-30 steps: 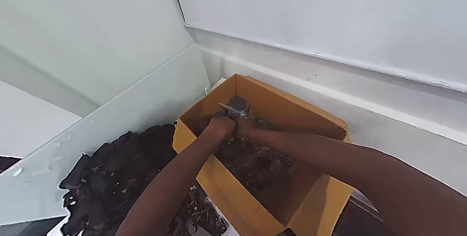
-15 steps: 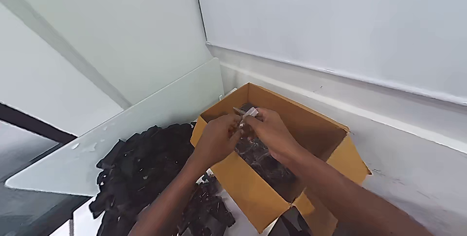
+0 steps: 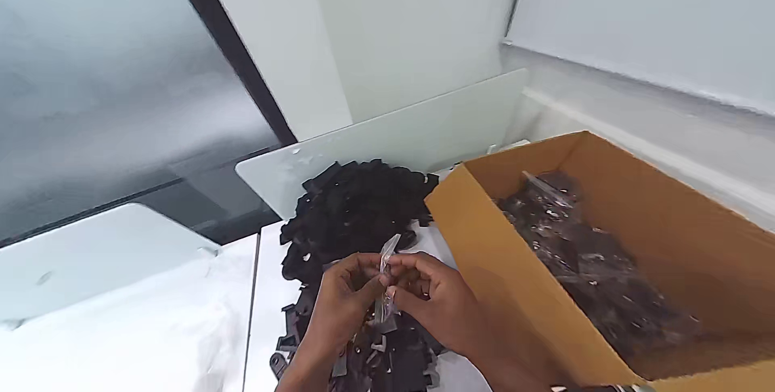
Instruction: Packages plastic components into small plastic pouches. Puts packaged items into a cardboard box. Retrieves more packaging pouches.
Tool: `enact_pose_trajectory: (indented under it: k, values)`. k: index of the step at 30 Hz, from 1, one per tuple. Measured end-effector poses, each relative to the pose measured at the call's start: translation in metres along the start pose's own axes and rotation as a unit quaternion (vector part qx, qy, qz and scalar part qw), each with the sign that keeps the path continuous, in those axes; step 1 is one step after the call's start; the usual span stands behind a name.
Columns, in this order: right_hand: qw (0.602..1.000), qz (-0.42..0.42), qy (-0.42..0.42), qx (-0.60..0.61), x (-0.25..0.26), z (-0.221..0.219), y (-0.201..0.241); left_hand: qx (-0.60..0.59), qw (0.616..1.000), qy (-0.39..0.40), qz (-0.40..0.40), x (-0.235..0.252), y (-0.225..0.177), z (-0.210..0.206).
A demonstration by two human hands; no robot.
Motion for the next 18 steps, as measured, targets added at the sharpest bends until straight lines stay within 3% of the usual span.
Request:
enact_pose_trajectory:
  k: [6, 14, 18]
  values:
    - [0.979, 0.126, 0.040, -0.158, -0.005, -0.052, -0.017, -0.088, 0.986, -0.118, 0.082, -0.036, 0.041, 0.042]
    - [0.947, 0.225, 0.085, -0.214, -0.004, -0.072, -0.029, 0.031, 0.993, -0.100, 0.047, -0.047, 0.043, 0.052]
    - [0.952, 0.198, 0.071, -0.223, 0.001, -0.070, -0.036, 0.092, 0.990, -0.089, 0.055, -0.050, 0.046, 0.055]
Point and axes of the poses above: each hand's wrist, its own x-axis towards the middle knuckle, its own z-axis out of the back of the hand, y = z × x, the point moved 6 cm from there along x, towards the middle knuckle, and after that the axes turned 3 degrees about x, right-handed, at the moved point
